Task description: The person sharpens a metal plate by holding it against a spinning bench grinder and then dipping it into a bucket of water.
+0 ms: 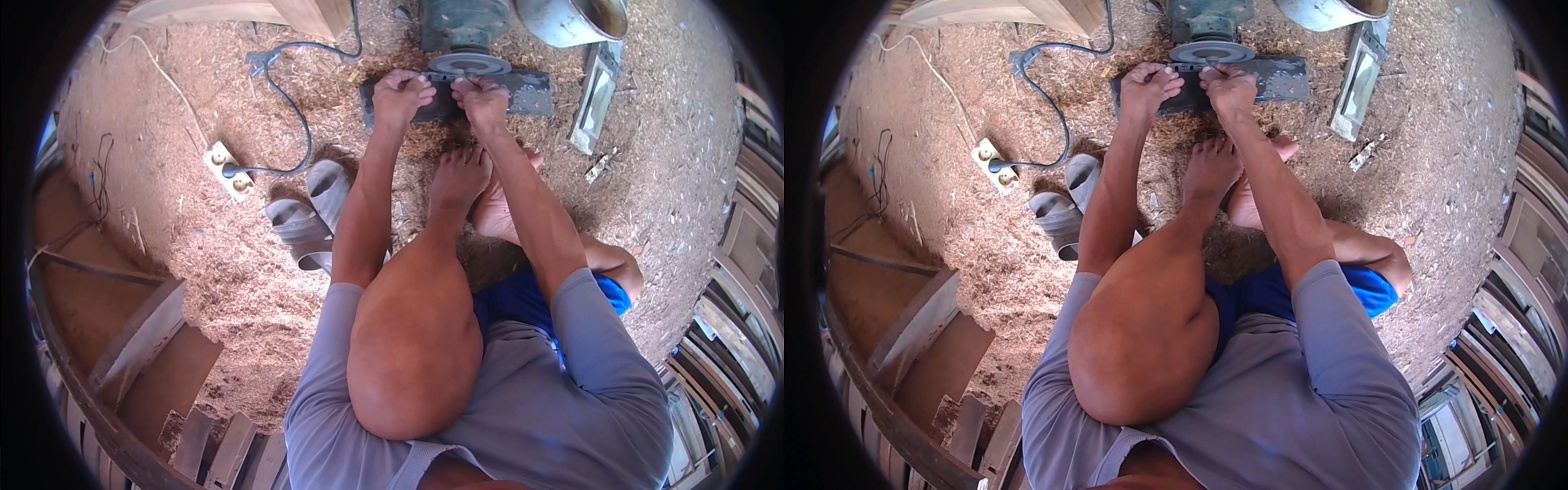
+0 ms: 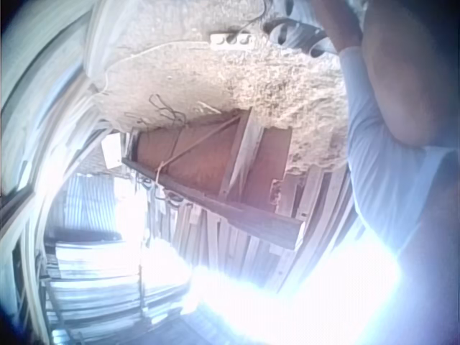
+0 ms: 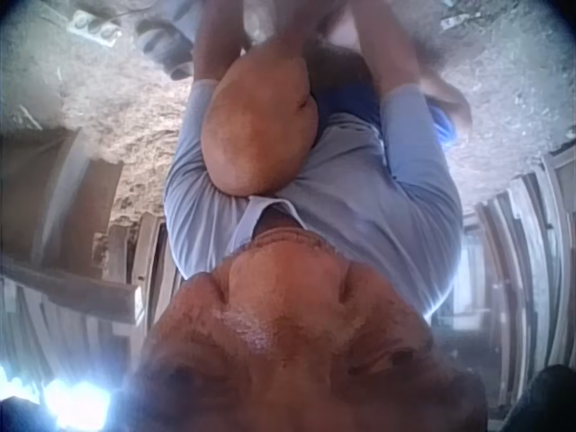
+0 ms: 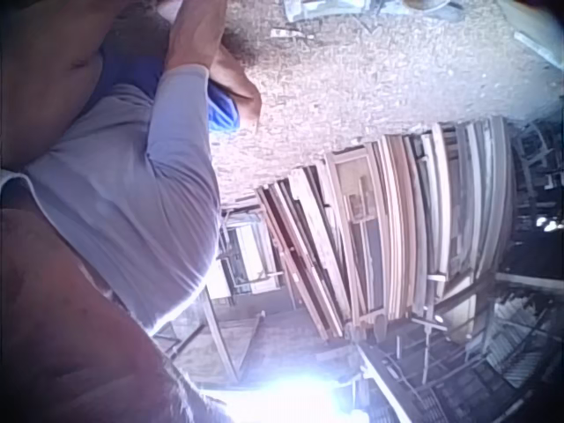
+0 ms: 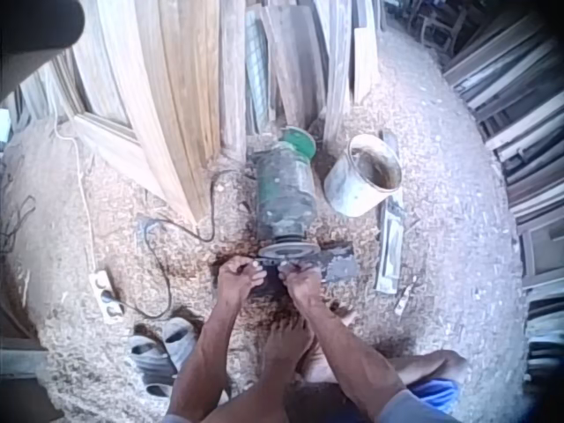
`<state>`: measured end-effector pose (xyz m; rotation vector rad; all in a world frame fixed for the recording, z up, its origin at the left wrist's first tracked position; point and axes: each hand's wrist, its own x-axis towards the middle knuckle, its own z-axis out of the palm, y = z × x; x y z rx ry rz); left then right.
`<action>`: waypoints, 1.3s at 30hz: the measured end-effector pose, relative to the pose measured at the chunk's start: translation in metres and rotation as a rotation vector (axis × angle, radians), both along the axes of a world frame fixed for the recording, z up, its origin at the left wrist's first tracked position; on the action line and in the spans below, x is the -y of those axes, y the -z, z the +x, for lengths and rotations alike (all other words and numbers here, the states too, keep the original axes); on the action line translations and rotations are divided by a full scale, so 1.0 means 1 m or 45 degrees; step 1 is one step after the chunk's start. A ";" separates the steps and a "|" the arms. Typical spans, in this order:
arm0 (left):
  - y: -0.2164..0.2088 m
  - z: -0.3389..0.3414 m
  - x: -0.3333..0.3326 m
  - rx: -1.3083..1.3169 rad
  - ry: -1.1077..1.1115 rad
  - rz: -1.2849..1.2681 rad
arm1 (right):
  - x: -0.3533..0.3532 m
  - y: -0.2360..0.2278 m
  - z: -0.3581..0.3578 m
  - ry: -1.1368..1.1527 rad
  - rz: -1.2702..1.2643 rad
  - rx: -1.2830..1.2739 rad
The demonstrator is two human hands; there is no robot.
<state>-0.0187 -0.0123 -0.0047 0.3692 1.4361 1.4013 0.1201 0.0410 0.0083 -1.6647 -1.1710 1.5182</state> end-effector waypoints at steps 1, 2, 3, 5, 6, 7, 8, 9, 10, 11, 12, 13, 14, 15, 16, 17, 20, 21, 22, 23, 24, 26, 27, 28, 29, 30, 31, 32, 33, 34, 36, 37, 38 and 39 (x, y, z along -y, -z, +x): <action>0.000 0.000 0.000 -0.002 0.001 -0.002 | 0.000 0.001 0.000 -0.003 0.006 0.011; -0.001 0.000 0.000 -0.004 0.002 -0.004 | 0.000 0.001 0.000 -0.005 0.005 0.006; -0.002 0.001 -0.001 -0.001 -0.003 -0.002 | -0.001 0.003 0.000 -0.005 0.005 0.001; -0.004 0.003 -0.001 0.004 -0.012 0.001 | -0.002 0.005 0.002 -0.004 0.002 -0.006; -0.004 0.002 0.000 0.016 -0.031 0.007 | -0.001 0.004 0.000 -0.007 -0.003 -0.011; -0.004 0.002 0.002 0.029 -0.051 0.012 | 0.000 0.004 -0.001 -0.010 -0.008 -0.016; -0.004 0.001 0.003 0.041 -0.070 0.017 | 0.001 0.003 -0.002 -0.027 -0.004 0.012; -0.004 0.001 0.003 0.041 -0.075 0.018 | 0.001 0.003 -0.002 -0.044 0.005 0.040; -0.003 0.000 0.004 0.041 -0.079 0.019 | 0.001 0.003 -0.003 -0.060 0.014 0.068; -0.004 -0.001 0.006 0.041 -0.083 0.019 | 0.002 0.003 -0.003 -0.054 0.028 0.054; -0.005 0.000 0.005 0.046 -0.083 0.021 | 0.000 0.006 -0.001 -0.042 0.050 0.042; -0.007 0.002 0.003 0.051 -0.080 0.025 | 0.000 0.008 0.002 -0.029 0.072 0.030; -0.009 0.004 0.002 0.056 -0.077 0.029 | 0.003 0.011 0.006 -0.038 0.100 -0.001; -0.010 0.004 0.003 0.054 -0.069 0.030 | 0.006 0.009 0.006 -0.051 0.131 -0.036; -0.012 0.006 0.008 0.052 -0.059 0.032 | 0.006 0.006 0.008 -0.063 0.164 -0.069; -0.014 0.009 0.012 0.051 -0.046 0.035 | 0.014 0.003 0.016 -0.089 0.115 -0.036; -0.023 0.009 0.037 0.098 -0.084 0.135 | 0.044 -0.041 0.026 -0.094 -0.134 -0.310; -0.036 0.017 0.038 0.129 -0.059 0.107 | 0.047 -0.048 0.041 -0.148 -0.172 -0.386; -0.043 0.022 0.042 0.198 -0.048 0.138 | 0.053 -0.055 0.053 -0.138 -0.228 -0.510; -0.049 0.026 0.044 0.268 -0.037 0.167 | 0.060 -0.063 0.064 -0.128 -0.283 -0.635; -0.058 0.032 0.046 0.340 -0.019 0.198 | 0.067 -0.073 0.074 -0.117 -0.333 -0.760; -0.073 0.042 0.048 0.507 0.087 0.273 | 0.076 -0.089 0.090 -0.039 -0.356 -0.853; -0.083 0.049 0.049 0.594 0.137 0.301 | 0.080 -0.094 0.098 -0.010 -0.359 -0.888; -0.091 0.055 0.049 0.682 0.188 0.325 | 0.084 -0.099 0.105 0.018 -0.363 -0.924; -0.096 0.063 0.047 0.684 0.249 0.319 | 0.088 -0.103 0.110 0.076 -0.337 -0.825; -0.099 0.072 0.044 0.618 0.296 0.318 | 0.089 -0.103 0.116 0.062 -0.301 -0.792; -0.102 0.082 0.042 0.551 0.341 0.317 | 0.092 -0.099 0.123 0.047 -0.266 -0.757; -0.105 0.090 0.040 0.483 0.383 0.317 | 0.093 -0.097 0.130 0.033 -0.233 -0.722; -0.109 0.095 0.038 0.426 0.421 0.310 | 0.094 -0.102 0.133 0.031 -0.225 -0.699; -0.113 0.098 0.036 0.368 0.448 0.285 | 0.097 -0.107 0.136 0.028 -0.218 -0.676; -0.123 0.106 0.033 0.252 0.500 0.237 | 0.099 -0.113 0.144 -0.005 -0.165 -0.637; -0.127 0.111 0.031 0.199 0.539 0.237 | 0.100 -0.113 0.148 -0.036 -0.119 -0.621; -0.132 0.116 0.028 0.146 0.576 0.236 | 0.100 -0.113 0.152 -0.067 -0.073 -0.605; -0.137 0.119 0.027 0.090 0.610 0.233 | 0.101 -0.117 0.156 -0.078 -0.056 -0.626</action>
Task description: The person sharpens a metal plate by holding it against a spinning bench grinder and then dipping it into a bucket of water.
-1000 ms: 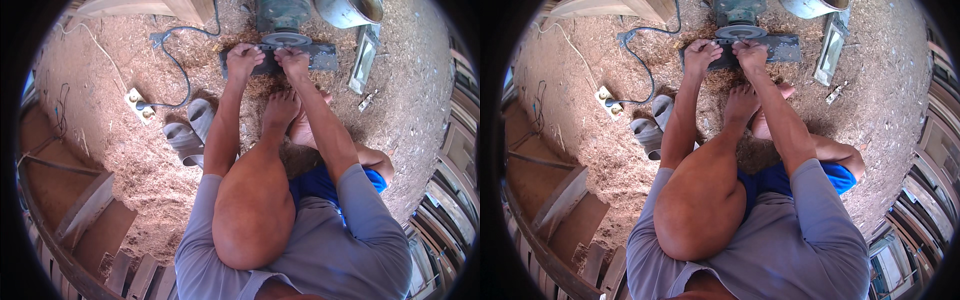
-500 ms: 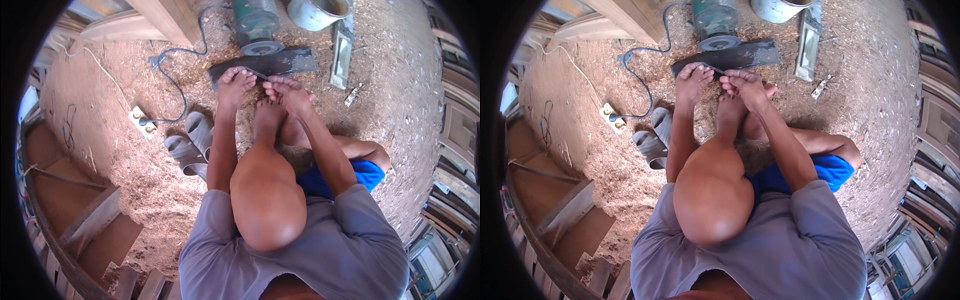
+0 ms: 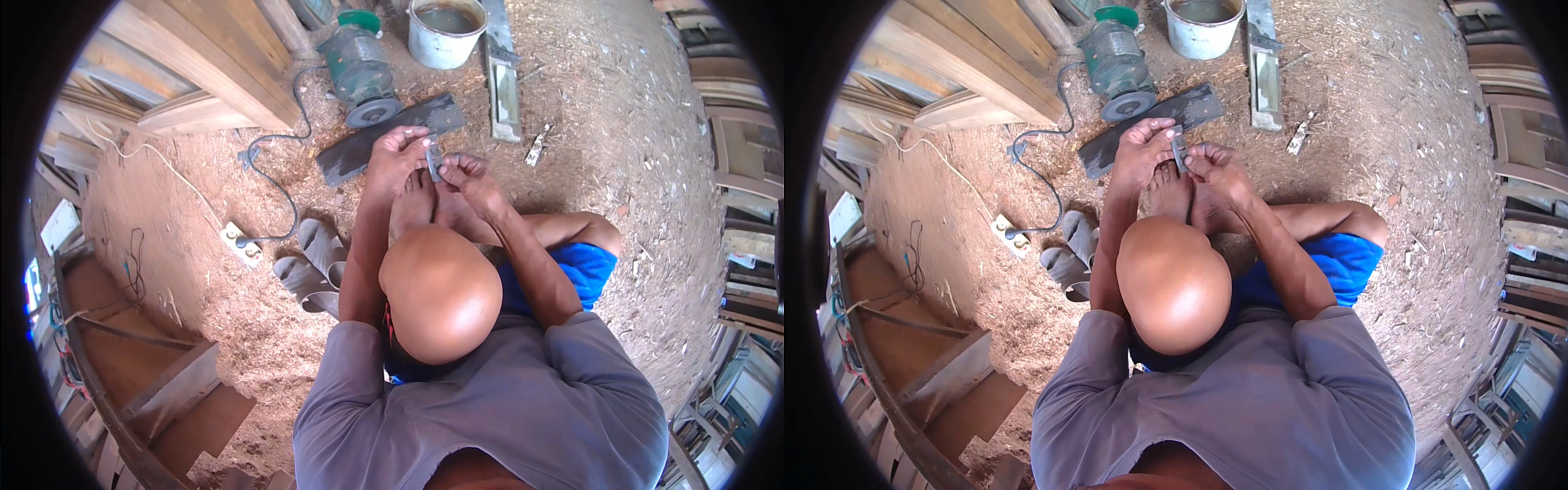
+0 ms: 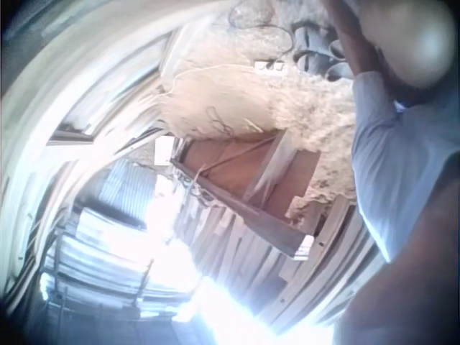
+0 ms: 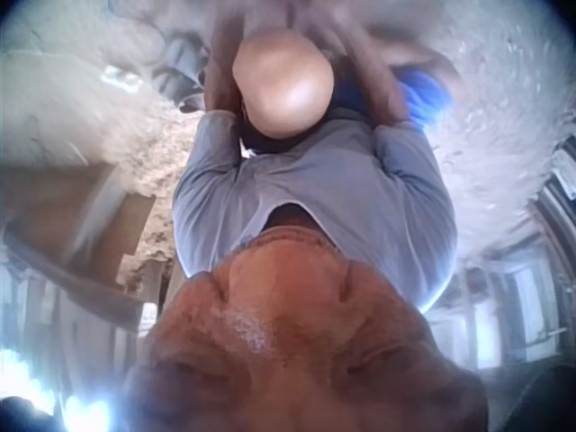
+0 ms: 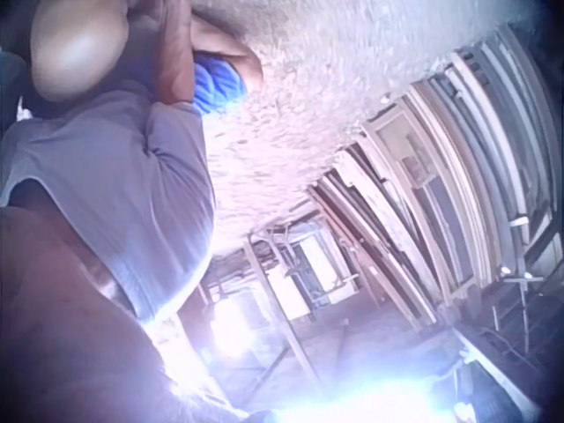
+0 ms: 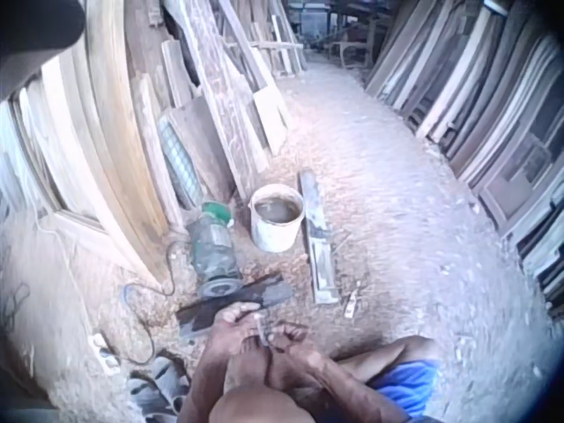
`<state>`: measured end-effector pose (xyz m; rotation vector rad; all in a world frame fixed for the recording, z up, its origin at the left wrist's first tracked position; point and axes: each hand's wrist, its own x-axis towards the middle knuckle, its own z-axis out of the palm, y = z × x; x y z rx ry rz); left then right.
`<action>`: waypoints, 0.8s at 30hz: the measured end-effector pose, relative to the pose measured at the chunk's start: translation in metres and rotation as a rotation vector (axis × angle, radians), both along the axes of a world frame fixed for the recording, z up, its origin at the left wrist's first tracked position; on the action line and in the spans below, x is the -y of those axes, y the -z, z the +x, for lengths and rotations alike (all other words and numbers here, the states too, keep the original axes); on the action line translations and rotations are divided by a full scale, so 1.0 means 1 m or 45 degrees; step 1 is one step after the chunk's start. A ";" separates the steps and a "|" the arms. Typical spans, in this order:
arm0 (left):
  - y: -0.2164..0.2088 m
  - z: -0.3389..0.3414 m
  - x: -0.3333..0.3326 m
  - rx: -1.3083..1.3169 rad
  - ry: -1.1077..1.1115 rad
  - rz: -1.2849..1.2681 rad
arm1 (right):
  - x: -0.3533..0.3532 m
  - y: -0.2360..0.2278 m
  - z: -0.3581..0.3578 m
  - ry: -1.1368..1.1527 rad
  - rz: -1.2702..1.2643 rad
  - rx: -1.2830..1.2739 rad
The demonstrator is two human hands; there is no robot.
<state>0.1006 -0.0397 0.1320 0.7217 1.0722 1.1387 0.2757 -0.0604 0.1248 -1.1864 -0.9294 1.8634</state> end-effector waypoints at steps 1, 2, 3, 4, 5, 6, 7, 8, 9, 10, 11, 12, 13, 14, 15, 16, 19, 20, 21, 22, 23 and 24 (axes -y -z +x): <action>-0.005 0.003 -0.001 -0.023 0.029 0.024 | 0.001 -0.004 0.003 -0.006 0.019 -0.022; -0.010 0.006 -0.001 -0.046 0.058 0.048 | 0.001 -0.007 0.007 -0.012 0.038 -0.043; -0.014 0.010 -0.002 -0.067 0.088 0.076 | 0.001 -0.014 0.010 0.016 0.000 -0.100; -0.016 0.013 -0.003 -0.072 0.107 0.129 | 0.000 -0.022 0.012 0.044 -0.037 -0.158; -0.018 0.016 -0.003 -0.076 0.126 0.182 | -0.001 -0.028 0.014 0.071 -0.074 -0.217; -0.022 0.022 -0.003 -0.073 0.149 0.236 | -0.002 -0.031 0.018 0.108 -0.086 -0.270; -0.026 0.027 -0.001 -0.043 0.188 0.275 | -0.003 -0.034 0.022 0.143 -0.097 -0.323; -0.030 0.032 0.002 -0.013 0.228 0.314 | -0.005 -0.036 0.025 0.178 -0.108 -0.377; -0.035 0.034 0.004 0.016 0.267 0.351 | -0.006 -0.037 0.027 0.205 -0.108 -0.430; -0.033 0.035 0.006 0.104 0.339 0.361 | -0.008 -0.038 0.028 0.231 -0.108 -0.483; -0.035 0.036 0.008 0.120 0.383 0.375 | -0.010 -0.039 0.030 0.255 -0.107 -0.536; -0.035 0.036 0.012 0.133 0.422 0.384 | -0.010 -0.042 0.030 0.262 -0.135 -0.569; -0.035 0.035 0.013 0.145 0.460 0.394 | -0.010 -0.044 0.030 0.267 -0.163 -0.602; -0.031 0.034 0.011 0.159 0.519 0.404 | -0.010 -0.048 0.030 0.271 -0.191 -0.634; -0.034 0.035 0.012 0.139 0.498 0.386 | -0.008 -0.050 0.029 0.262 -0.208 -0.672; -0.037 0.036 0.013 0.118 0.477 0.369 | -0.006 -0.054 0.028 0.252 -0.226 -0.710; -0.047 0.041 0.009 0.207 0.481 0.399 | -0.001 -0.058 0.028 0.205 -0.326 -0.833; -0.049 0.042 0.008 0.261 0.493 0.422 | 0.001 -0.060 0.028 0.186 -0.367 -0.874; -0.047 0.041 0.008 0.292 0.473 0.431 | 0.002 -0.062 0.026 0.167 -0.379 -0.917; -0.042 0.040 0.009 0.323 0.453 0.441 | 0.004 -0.065 0.023 0.148 -0.391 -0.959; -0.039 0.040 0.009 0.354 0.434 0.451 | 0.005 -0.067 0.020 0.129 -0.403 -1.001; -0.041 0.042 0.011 0.414 0.422 0.422 | 0.006 -0.067 0.019 0.136 -0.428 -1.019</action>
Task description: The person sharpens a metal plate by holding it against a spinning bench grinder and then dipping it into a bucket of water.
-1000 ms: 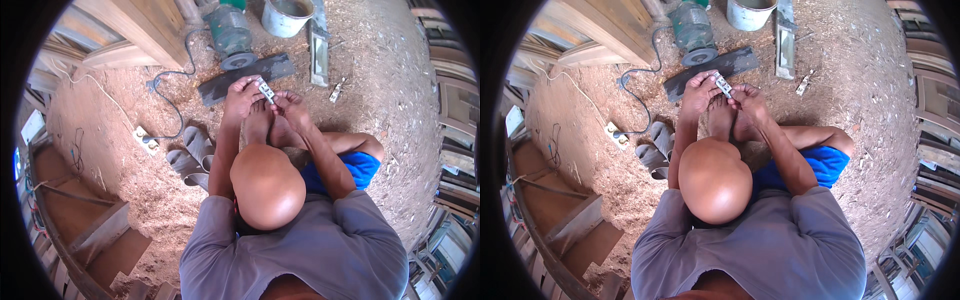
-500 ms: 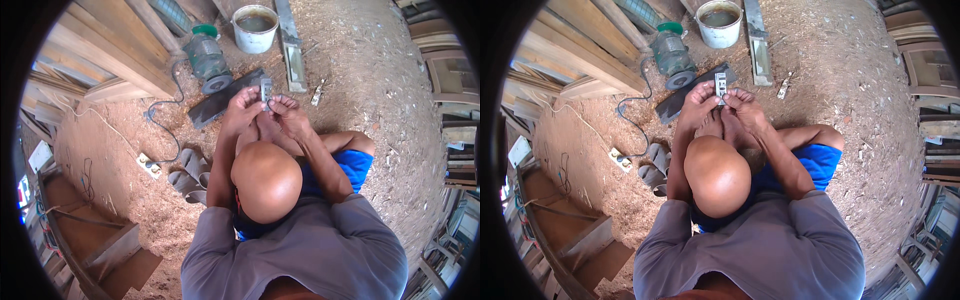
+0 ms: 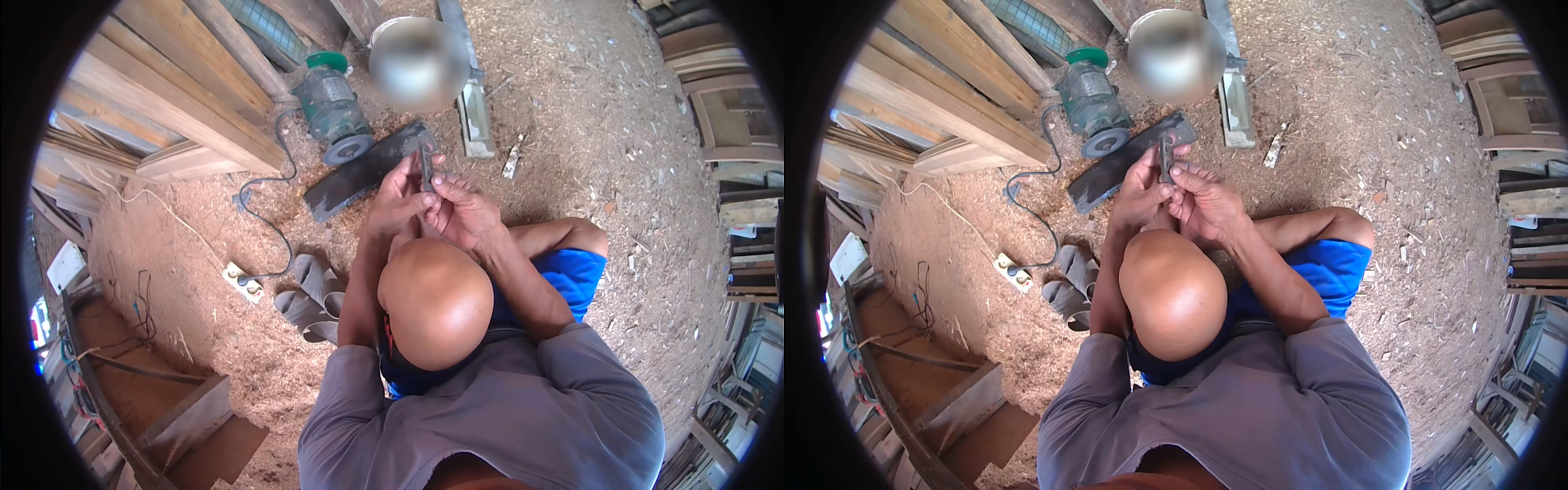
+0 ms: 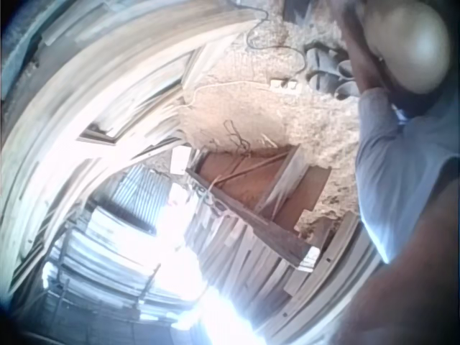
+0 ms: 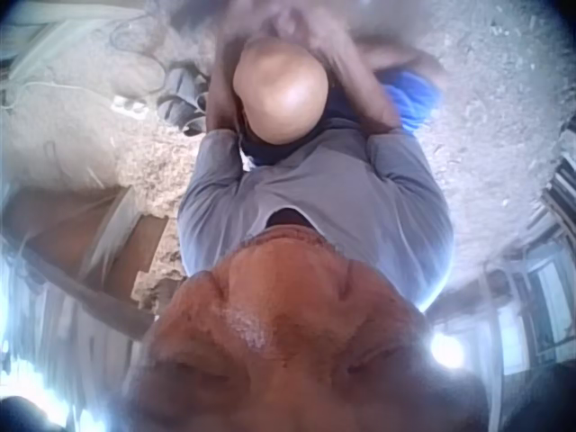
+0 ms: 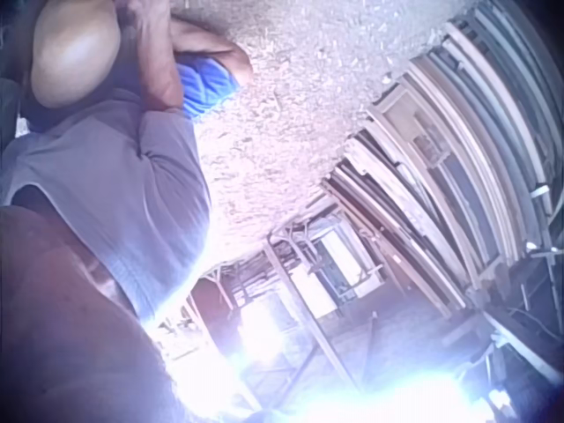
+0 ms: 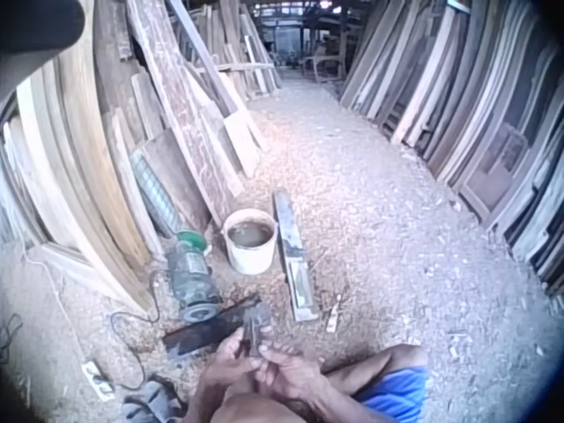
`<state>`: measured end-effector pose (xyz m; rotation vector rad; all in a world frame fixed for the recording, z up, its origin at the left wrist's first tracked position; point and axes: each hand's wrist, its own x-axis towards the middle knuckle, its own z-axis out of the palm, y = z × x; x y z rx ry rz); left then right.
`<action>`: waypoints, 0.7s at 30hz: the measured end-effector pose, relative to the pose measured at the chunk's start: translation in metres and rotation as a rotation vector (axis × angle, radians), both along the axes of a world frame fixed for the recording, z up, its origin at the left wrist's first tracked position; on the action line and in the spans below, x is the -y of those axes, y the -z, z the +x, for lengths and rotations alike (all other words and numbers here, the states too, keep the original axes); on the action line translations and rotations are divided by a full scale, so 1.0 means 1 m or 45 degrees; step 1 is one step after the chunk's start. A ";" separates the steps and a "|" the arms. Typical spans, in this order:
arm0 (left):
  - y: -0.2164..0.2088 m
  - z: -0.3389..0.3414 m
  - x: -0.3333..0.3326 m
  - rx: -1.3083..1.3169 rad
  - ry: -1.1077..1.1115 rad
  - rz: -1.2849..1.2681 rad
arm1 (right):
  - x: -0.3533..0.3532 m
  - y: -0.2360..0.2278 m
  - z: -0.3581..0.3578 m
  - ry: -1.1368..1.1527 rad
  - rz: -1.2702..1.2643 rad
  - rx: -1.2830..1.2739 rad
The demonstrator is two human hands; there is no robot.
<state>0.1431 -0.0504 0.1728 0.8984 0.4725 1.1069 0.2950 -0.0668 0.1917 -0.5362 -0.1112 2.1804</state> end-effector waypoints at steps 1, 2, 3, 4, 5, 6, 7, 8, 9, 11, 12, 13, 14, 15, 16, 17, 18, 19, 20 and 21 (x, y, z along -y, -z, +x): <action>-0.003 0.003 0.003 0.054 0.004 -0.039 | 0.001 0.000 0.000 0.000 -0.025 -0.019; -0.005 0.007 0.005 0.108 0.008 -0.078 | 0.001 0.001 0.000 -0.001 -0.049 -0.038; -0.001 0.006 0.005 0.102 -0.019 -0.074 | 0.002 -0.002 -0.003 0.015 -0.099 -0.042; 0.005 0.006 0.005 0.096 -0.046 -0.070 | 0.003 -0.006 -0.006 0.031 -0.149 -0.047; 0.010 0.005 0.006 0.089 -0.074 -0.066 | 0.003 -0.008 -0.008 0.046 -0.199 -0.052; 0.011 0.008 0.006 0.095 -0.095 -0.118 | 0.003 -0.006 -0.007 0.044 -0.173 -0.038; 0.012 0.011 0.007 0.101 -0.117 -0.170 | 0.002 -0.002 -0.007 0.042 -0.146 -0.024; 0.013 0.012 0.008 0.107 -0.139 -0.222 | 0.002 0.001 -0.007 0.040 -0.119 -0.010; 0.015 0.010 0.008 0.101 -0.121 -0.238 | 0.002 0.000 -0.009 0.045 -0.123 0.021; 0.020 0.005 0.008 0.091 -0.087 -0.270 | 0.003 -0.004 -0.014 0.055 -0.130 0.084; 0.019 0.005 0.008 0.033 -0.131 -0.284 | 0.004 -0.006 -0.015 0.063 -0.141 0.081; 0.018 0.007 0.008 -0.025 -0.176 -0.297 | 0.004 -0.009 -0.016 0.072 -0.152 0.078; 0.016 0.008 0.009 -0.083 -0.221 -0.311 | 0.005 -0.010 -0.018 0.079 -0.164 0.075; 0.014 0.010 0.009 -0.097 -0.237 -0.316 | 0.004 -0.008 -0.017 0.073 -0.157 0.069; 0.012 0.012 0.010 -0.111 -0.253 -0.320 | 0.004 -0.003 -0.016 0.066 -0.151 0.064; 0.011 0.013 0.010 -0.125 -0.269 -0.325 | 0.003 0.000 -0.015 0.059 -0.146 0.059; 0.013 0.011 0.010 -0.138 -0.265 -0.321 | 0.003 0.002 -0.016 0.049 -0.147 0.064; 0.015 0.008 0.011 -0.150 -0.261 -0.317 | 0.003 0.003 -0.017 0.039 -0.149 0.069; 0.016 0.007 0.011 -0.163 -0.256 -0.313 | 0.002 0.004 -0.018 0.030 -0.150 0.075; 0.016 0.006 0.011 -0.145 -0.265 -0.325 | 0.003 0.003 -0.019 0.031 -0.155 0.078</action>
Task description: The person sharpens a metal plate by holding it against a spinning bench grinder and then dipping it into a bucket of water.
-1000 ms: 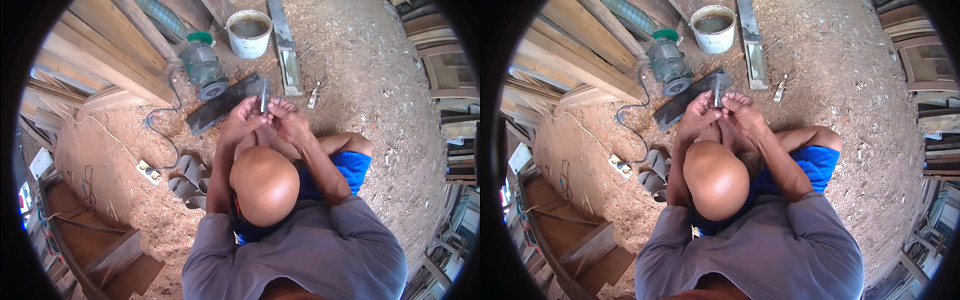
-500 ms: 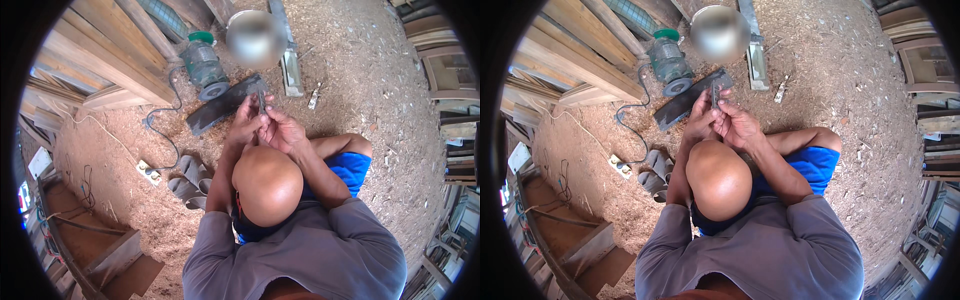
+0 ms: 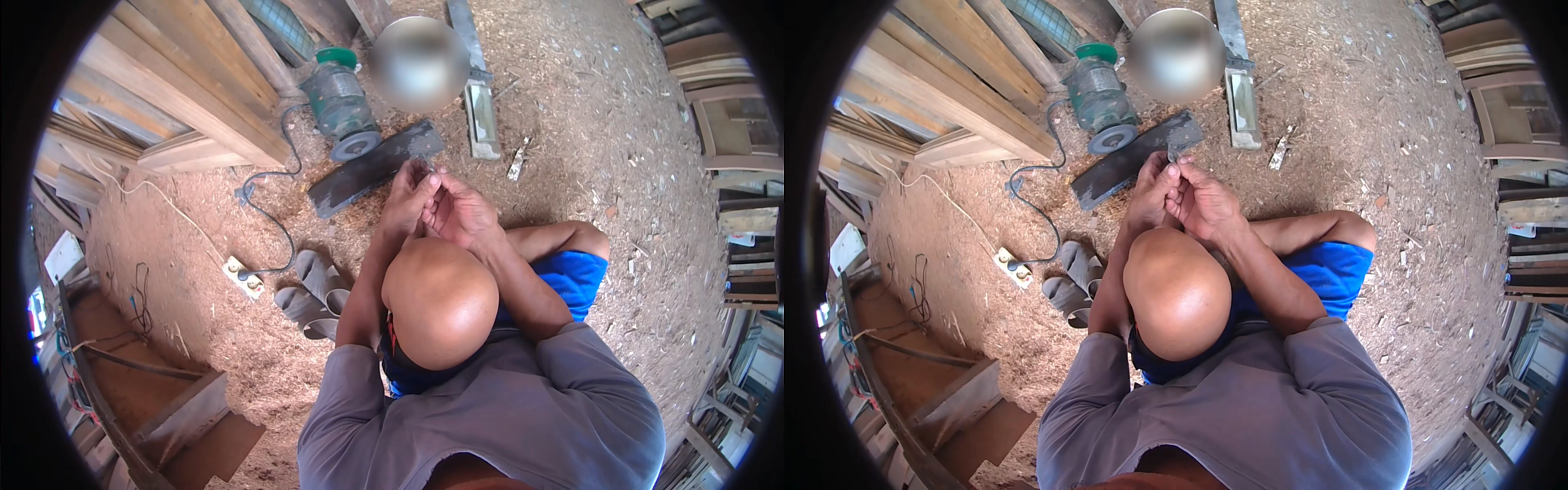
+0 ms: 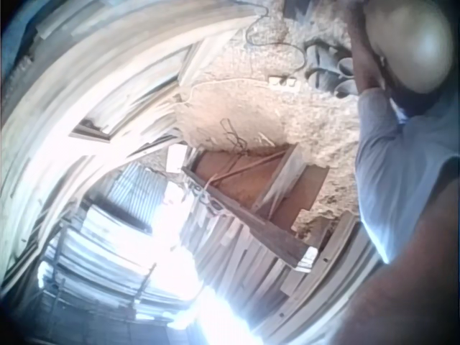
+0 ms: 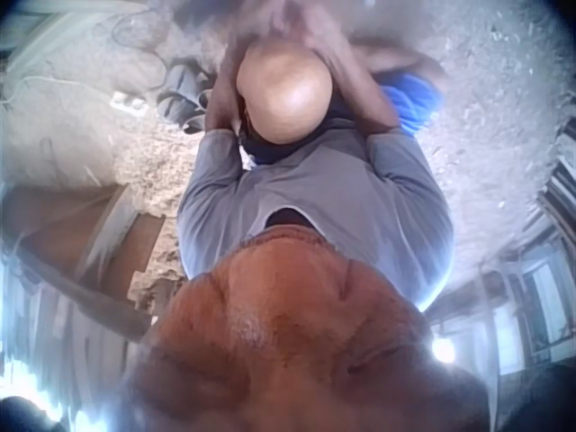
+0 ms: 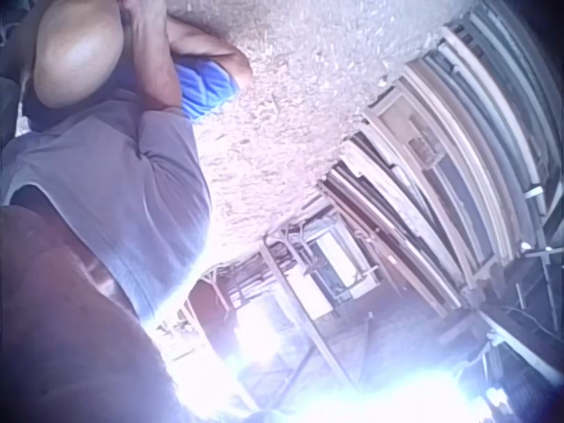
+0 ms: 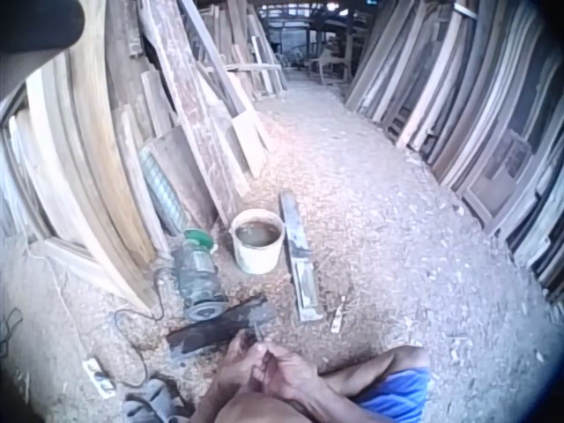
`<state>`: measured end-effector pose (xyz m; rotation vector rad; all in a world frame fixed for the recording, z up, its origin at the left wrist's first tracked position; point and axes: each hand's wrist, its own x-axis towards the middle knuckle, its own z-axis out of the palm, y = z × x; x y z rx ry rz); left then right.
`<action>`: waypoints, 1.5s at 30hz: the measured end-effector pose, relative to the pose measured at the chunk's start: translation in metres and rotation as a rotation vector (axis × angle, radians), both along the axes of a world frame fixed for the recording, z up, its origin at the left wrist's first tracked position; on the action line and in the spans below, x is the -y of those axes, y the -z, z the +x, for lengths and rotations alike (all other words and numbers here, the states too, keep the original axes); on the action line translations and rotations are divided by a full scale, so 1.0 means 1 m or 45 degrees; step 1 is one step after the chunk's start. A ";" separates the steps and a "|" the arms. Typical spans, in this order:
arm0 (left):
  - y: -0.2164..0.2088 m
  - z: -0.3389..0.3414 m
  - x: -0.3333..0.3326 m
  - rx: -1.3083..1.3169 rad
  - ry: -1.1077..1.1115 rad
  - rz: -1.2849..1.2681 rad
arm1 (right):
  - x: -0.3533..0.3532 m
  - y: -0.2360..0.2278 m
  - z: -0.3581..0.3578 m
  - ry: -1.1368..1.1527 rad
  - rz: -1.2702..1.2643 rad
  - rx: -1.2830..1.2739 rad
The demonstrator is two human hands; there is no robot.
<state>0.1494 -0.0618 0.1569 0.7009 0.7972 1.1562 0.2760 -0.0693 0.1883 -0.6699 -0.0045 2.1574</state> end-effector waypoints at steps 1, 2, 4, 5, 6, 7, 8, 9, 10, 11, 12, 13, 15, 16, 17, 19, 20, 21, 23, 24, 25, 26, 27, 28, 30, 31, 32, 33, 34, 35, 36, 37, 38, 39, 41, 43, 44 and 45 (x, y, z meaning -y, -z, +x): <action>0.000 0.001 0.001 0.018 -0.011 -0.009 | 0.000 -0.001 -0.001 0.002 -0.005 0.003; -0.001 0.000 0.002 0.035 -0.022 -0.018 | 0.001 -0.002 -0.002 0.003 -0.010 0.006; -0.004 0.000 0.002 0.019 -0.018 -0.033 | 0.000 0.000 -0.002 -0.002 -0.019 0.001; -0.004 0.000 0.003 0.011 -0.016 -0.041 | -0.001 0.001 -0.002 -0.005 -0.024 -0.002; -0.004 -0.001 0.003 -0.014 -0.025 -0.032 | -0.001 0.001 -0.003 -0.002 -0.023 0.001; -0.002 -0.001 0.002 -0.039 -0.035 -0.024 | -0.001 0.001 -0.004 0.001 -0.022 0.003; -0.001 -0.001 0.002 -0.065 -0.044 -0.015 | -0.001 0.001 -0.005 0.004 -0.021 0.006; -0.002 -0.001 0.002 -0.081 -0.047 -0.016 | -0.002 0.001 -0.005 0.001 -0.017 0.003; -0.004 -0.001 0.003 -0.097 -0.050 -0.017 | -0.002 0.003 -0.004 -0.001 -0.013 0.001; -0.005 -0.001 0.003 -0.113 -0.052 -0.019 | -0.002 0.004 -0.004 -0.004 -0.009 -0.002; -0.006 -0.001 0.003 -0.118 -0.053 -0.011 | -0.002 0.004 -0.004 -0.006 -0.010 -0.009; -0.006 -0.001 0.003 -0.123 -0.054 -0.003 | -0.002 0.004 -0.004 -0.009 -0.010 -0.017; -0.006 -0.001 0.003 -0.113 -0.051 -0.004 | -0.002 0.004 -0.004 -0.013 -0.010 -0.023; -0.007 -0.001 0.003 -0.099 -0.047 -0.013 | -0.001 0.003 -0.003 -0.016 -0.009 -0.021; -0.008 0.000 0.004 -0.084 -0.042 -0.022 | -0.001 0.003 -0.003 -0.018 -0.009 -0.018; -0.002 -0.003 0.004 -0.051 -0.025 -0.040 | -0.001 0.003 -0.003 -0.017 -0.018 -0.026; 0.001 -0.004 0.004 -0.034 -0.016 -0.049 | -0.001 0.003 -0.003 -0.017 -0.023 -0.029; 0.002 -0.004 0.004 -0.033 -0.015 -0.025 | -0.001 0.001 -0.003 -0.023 -0.022 -0.037; 0.004 -0.005 0.006 -0.032 -0.013 0.024 | 0.000 -0.004 -0.001 -0.037 -0.019 -0.052; 0.005 -0.006 0.006 -0.023 0.008 0.079 | 0.000 -0.003 0.001 -0.052 0.021 -0.008; 0.005 -0.007 0.006 -0.014 0.028 0.135 | 0.000 0.000 0.005 -0.067 0.062 0.037; 0.006 -0.008 0.006 -0.005 0.048 0.190 | 0.000 0.002 0.008 -0.083 0.103 0.081; 0.001 -0.008 0.006 0.147 0.132 0.203 | -0.001 0.004 0.013 -0.111 0.147 0.110; -0.006 -0.008 0.008 0.300 0.215 0.217 | -0.002 0.006 0.019 -0.139 0.191 0.139; -0.009 -0.009 0.009 0.514 0.289 0.201 | -0.001 0.007 0.021 -0.158 0.228 0.192; -0.007 -0.010 0.010 0.576 0.279 0.173 | 0.001 0.004 0.020 -0.148 0.220 0.215; -0.004 -0.011 0.010 0.638 0.269 0.144 | 0.003 0.003 0.019 -0.138 0.213 0.239; -0.002 -0.011 0.010 0.647 0.271 0.110 | 0.003 0.005 0.018 -0.148 0.221 0.249; 0.001 -0.012 0.010 0.655 0.272 0.076 | 0.004 0.007 0.018 -0.158 0.229 0.259; 0.004 -0.013 0.011 0.662 0.273 0.042 | 0.005 0.009 0.017 -0.168 0.237 0.268; 0.007 -0.014 0.011 0.658 0.293 0.019 | 0.006 0.009 0.015 -0.170 0.237 0.282; 0.009 -0.017 0.010 0.654 0.313 -0.004 | 0.007 0.009 0.013 -0.173 0.237 0.296; 0.012 -0.019 0.011 0.649 0.333 -0.027 | 0.009 0.009 0.011 -0.175 0.237 0.310; 0.012 -0.019 0.011 0.643 0.300 -0.015 | 0.009 0.008 0.010 -0.177 0.227 0.297; 0.012 -0.017 0.013 0.628 0.234 0.008 | 0.011 0.006 0.007 -0.179 0.207 0.271; 0.016 -0.017 0.012 0.644 0.210 0.015 | 0.011 0.004 0.006 -0.187 0.191 0.240; 0.018 -0.017 0.012 0.652 0.197 0.018 | 0.011 0.004 0.006 -0.191 0.182 0.224; 0.021 -0.017 0.011 0.664 0.211 0.050 | 0.011 0.003 0.006 -0.195 0.176 0.197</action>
